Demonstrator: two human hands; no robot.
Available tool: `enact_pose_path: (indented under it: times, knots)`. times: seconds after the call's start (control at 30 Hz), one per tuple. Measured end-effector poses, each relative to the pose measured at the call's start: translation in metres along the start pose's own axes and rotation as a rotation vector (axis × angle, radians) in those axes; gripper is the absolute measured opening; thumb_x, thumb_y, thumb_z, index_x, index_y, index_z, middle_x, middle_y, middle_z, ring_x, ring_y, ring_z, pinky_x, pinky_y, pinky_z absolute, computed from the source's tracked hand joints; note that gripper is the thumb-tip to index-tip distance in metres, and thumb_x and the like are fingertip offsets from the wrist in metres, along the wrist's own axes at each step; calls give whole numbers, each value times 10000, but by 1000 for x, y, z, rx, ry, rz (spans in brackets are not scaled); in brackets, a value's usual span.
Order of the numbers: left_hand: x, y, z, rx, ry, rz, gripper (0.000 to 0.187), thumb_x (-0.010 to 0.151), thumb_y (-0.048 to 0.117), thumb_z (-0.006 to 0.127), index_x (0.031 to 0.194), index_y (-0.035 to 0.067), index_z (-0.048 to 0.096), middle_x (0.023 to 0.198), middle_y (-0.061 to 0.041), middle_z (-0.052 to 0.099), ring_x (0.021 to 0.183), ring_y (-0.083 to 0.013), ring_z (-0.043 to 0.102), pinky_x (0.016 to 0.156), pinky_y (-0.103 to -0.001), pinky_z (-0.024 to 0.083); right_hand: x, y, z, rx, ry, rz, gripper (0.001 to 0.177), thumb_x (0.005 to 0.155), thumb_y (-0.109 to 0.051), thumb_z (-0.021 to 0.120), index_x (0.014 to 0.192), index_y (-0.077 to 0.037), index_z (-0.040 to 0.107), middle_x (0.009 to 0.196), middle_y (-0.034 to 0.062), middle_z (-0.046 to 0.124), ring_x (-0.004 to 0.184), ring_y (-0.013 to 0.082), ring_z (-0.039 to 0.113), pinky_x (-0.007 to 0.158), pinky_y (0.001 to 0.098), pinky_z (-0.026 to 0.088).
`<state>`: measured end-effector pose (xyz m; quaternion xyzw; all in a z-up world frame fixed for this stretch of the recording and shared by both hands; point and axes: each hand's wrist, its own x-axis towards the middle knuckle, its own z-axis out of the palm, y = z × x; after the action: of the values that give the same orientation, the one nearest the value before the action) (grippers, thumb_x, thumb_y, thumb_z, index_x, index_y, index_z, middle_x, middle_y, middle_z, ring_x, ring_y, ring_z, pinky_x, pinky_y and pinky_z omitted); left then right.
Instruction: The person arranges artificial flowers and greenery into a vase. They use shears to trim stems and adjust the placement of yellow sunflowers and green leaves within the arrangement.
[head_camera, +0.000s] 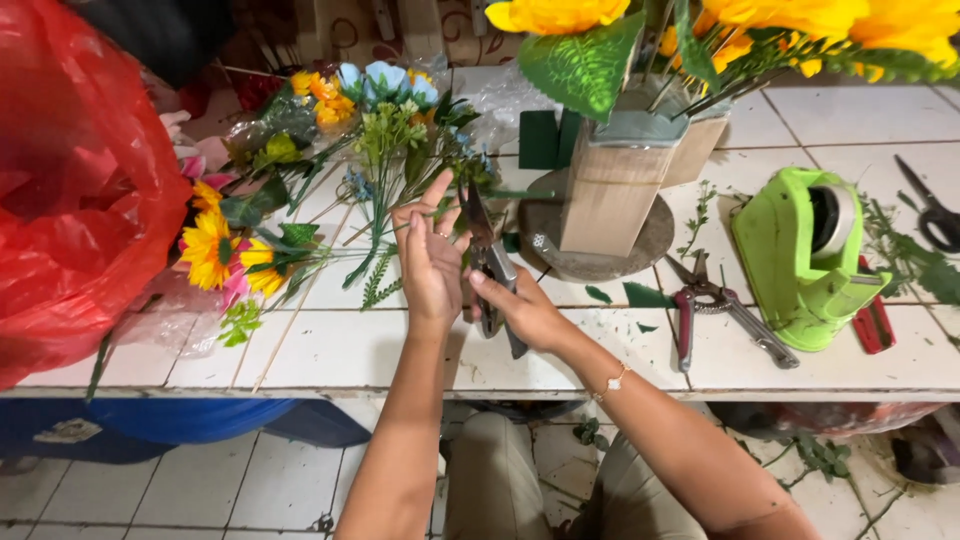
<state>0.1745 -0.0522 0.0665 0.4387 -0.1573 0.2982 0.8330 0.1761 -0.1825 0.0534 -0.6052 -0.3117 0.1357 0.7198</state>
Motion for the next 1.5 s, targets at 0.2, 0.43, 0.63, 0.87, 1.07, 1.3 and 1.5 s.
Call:
enact_pose_path:
  times: [0.2,0.43,0.63,0.87,1.07,1.3,1.5]
  knots:
    - [12,-49,-35,-16,-24,43,191,1120,386,348,1114,195,363,1541,-224,475,1221,-373,644,991,-467,567,0,4,-3,27,-1,-10,419,1057,-304,589,838,44,668,689,224,686,680,270,689,620,405,593]
    - [4,-43,-24,42,-13,64,198,1132,363,334,1120,170,376,1540,-241,466,1260,-426,617,1022,-502,547,7,35,-12,39,7,-12,436,1048,-300,591,831,69,675,660,229,671,616,286,685,546,427,596]
    - [-5,-33,-10,12,30,72,154,1134,279,316,1102,138,368,1539,-273,451,1272,-457,612,1075,-569,515,2,36,-10,54,41,-22,441,1043,-314,587,855,79,657,648,232,656,611,303,702,517,443,605]
    - [-9,-25,-2,44,30,88,178,1143,278,302,1125,118,380,1486,-285,509,1263,-430,619,1084,-548,510,-3,-4,3,-77,32,-32,468,1056,-399,532,909,34,631,681,143,569,671,236,575,620,472,567]
    - [-10,-18,0,105,16,115,193,1148,260,285,1144,92,382,1483,-303,506,1284,-440,599,1105,-556,484,-8,-28,10,-106,38,-6,424,1034,-418,568,913,-11,580,693,92,510,702,211,530,707,481,547]
    - [-12,-7,8,262,-22,212,200,1159,239,318,1158,67,420,1454,-292,549,1313,-448,569,1092,-551,478,-6,0,-1,-43,59,-17,363,1033,-376,583,881,-47,566,650,51,460,624,157,455,634,394,470]
    - [-10,-14,3,265,-7,257,206,1152,202,337,1157,37,459,1444,-296,561,1304,-435,586,1078,-512,514,-4,22,-8,9,70,-31,322,1033,-340,595,853,-77,553,613,15,418,556,110,392,571,320,404]
